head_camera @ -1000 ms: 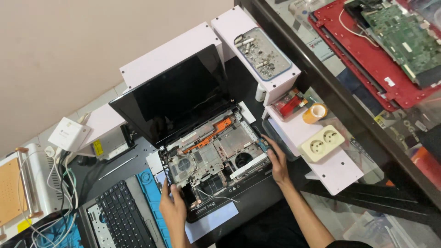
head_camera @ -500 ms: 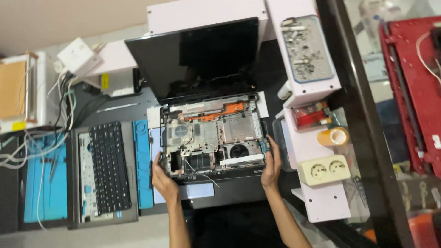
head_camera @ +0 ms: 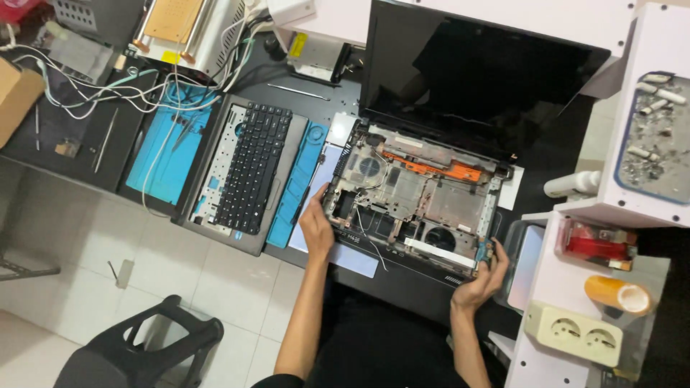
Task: The person reconnects internal cables and components inside an open laptop, then installs the keyboard and closes the lid. The person handles the laptop chassis, internal wires, and the keyboard, then closes the device.
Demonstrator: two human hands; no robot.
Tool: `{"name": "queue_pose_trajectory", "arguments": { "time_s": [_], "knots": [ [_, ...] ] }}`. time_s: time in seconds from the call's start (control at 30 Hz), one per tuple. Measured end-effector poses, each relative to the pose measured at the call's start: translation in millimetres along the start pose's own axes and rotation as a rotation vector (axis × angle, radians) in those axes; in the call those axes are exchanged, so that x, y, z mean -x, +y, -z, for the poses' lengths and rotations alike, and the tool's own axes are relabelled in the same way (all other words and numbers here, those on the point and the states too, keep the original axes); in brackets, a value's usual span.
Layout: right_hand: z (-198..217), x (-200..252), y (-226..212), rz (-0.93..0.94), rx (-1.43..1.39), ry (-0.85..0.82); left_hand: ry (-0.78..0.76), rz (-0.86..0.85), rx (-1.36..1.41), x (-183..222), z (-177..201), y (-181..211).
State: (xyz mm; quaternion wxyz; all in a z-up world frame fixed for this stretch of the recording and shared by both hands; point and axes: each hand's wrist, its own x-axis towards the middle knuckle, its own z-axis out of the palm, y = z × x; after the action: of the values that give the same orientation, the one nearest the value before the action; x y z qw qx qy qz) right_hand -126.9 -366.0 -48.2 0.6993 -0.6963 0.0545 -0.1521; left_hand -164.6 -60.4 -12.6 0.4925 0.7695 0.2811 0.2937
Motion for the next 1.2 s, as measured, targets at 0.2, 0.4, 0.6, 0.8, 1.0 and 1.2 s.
{"name": "queue_pose_trajectory", "arguments": {
  "time_s": [0.2,0.4,0.6,0.8,1.0,1.2],
  "knots": [
    [-7,1,-13,0.022,0.043,0.022,-0.034,0.021,0.023,-3,3,15],
    [-8,4,-21,0.084,0.053,0.014,-0.039,0.019,0.052,1,6,10],
    [-9,1,-20,0.05,0.034,0.012,-0.045,-0.041,0.088,-4,4,6],
    [-4,0,-12,0.026,0.027,0.02,-0.055,-0.019,0.128,-9,-1,13],
    [-2,-1,-7,0.147,0.069,-0.008,-0.074,-0.062,0.118,0,8,2],
    [-7,3,-19,0.181,0.208,0.043,-0.074,-0.036,0.108,2,11,2]
  ]
}}
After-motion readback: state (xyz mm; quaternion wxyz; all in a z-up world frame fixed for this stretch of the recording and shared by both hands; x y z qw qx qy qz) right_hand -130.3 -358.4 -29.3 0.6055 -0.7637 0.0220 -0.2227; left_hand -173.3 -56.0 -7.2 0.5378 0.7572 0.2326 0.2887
